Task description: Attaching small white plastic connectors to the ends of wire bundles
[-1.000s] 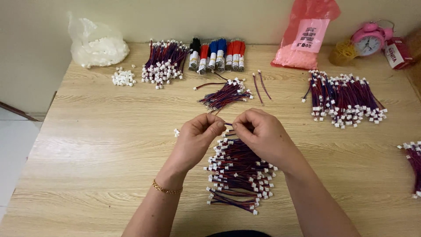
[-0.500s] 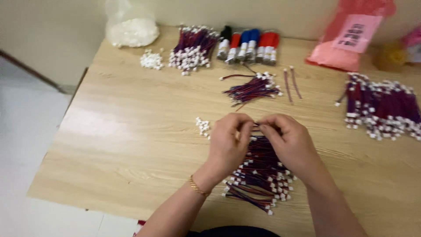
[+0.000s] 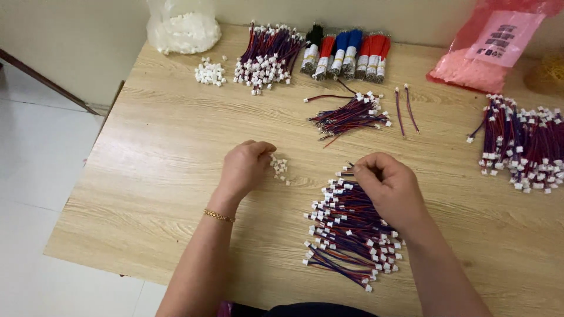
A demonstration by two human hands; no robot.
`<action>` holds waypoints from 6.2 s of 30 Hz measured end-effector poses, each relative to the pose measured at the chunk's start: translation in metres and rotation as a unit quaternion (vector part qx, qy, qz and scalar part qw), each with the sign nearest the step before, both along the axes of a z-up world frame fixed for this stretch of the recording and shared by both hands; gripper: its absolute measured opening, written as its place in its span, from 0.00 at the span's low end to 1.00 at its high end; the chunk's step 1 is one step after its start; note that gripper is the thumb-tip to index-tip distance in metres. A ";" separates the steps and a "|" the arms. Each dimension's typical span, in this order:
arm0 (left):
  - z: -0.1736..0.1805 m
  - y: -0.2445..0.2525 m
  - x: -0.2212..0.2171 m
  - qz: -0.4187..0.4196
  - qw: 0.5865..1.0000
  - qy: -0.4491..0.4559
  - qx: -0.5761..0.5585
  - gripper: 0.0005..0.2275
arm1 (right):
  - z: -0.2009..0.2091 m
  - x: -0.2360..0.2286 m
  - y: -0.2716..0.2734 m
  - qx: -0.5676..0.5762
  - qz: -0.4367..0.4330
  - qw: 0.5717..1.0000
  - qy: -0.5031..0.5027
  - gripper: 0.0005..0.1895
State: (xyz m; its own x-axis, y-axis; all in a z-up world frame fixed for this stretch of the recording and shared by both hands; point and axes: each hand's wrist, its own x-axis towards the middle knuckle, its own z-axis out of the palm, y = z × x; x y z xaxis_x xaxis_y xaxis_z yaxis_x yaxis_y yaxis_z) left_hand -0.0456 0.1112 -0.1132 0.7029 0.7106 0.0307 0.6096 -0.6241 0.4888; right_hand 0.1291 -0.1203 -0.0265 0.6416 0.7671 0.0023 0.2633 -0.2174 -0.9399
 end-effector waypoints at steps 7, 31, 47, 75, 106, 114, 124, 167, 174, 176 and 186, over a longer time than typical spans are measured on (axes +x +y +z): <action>-0.007 0.004 0.003 -0.047 0.998 0.001 0.048 0.05 | -0.005 0.004 0.005 -0.001 0.018 1.000 0.026 0.05; 0.055 -0.107 0.061 -0.129 0.733 -0.403 -0.533 0.08 | 0.068 -0.007 -0.017 -0.034 0.019 0.997 -0.059 0.06; 0.060 -0.112 0.054 -0.124 0.703 -0.431 -0.553 0.06 | 0.066 -0.009 -0.016 -0.048 0.026 0.996 -0.070 0.05; 0.072 -0.113 0.068 -0.023 0.645 -0.422 -0.636 0.06 | 0.072 -0.005 -0.011 0.028 0.085 0.985 -0.148 0.03; 0.062 -0.129 0.075 -0.030 0.747 -0.414 -0.520 0.05 | 0.036 -0.005 -0.004 0.094 -0.017 0.914 -0.395 0.08; 0.048 -0.113 0.067 -0.074 0.954 -0.156 -0.244 0.05 | 0.005 0.044 -0.006 -0.185 0.067 0.963 -0.182 0.10; 0.052 -0.106 0.066 -0.073 0.968 -0.153 -0.186 0.08 | -0.077 0.140 0.043 -0.236 -0.047 0.922 -0.304 0.12; 0.153 -0.100 0.065 -0.219 0.871 -0.328 -0.292 0.05 | 0.097 0.023 -0.027 0.207 0.082 0.959 -0.174 0.07; 0.122 -0.075 0.048 -0.139 0.884 -0.304 -0.328 0.05 | 0.066 0.054 -0.049 0.179 0.016 0.971 -0.156 0.08; 0.124 -0.079 0.047 -0.128 0.890 -0.302 -0.316 0.05 | 0.074 0.048 -0.046 0.133 0.006 0.969 -0.208 0.10; 0.140 -0.097 0.049 -0.180 0.942 -0.271 -0.087 0.04 | 0.088 0.007 0.001 -0.038 0.132 0.938 -0.317 0.07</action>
State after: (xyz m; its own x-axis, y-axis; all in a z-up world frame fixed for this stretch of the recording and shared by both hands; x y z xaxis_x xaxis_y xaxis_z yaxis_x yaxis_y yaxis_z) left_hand 0.0031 0.0139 0.0264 0.8137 0.4572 0.3588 0.0058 -0.6237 0.7816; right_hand 0.1357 -0.1197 0.0612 0.3172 0.9124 0.2588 0.8190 -0.1260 -0.5598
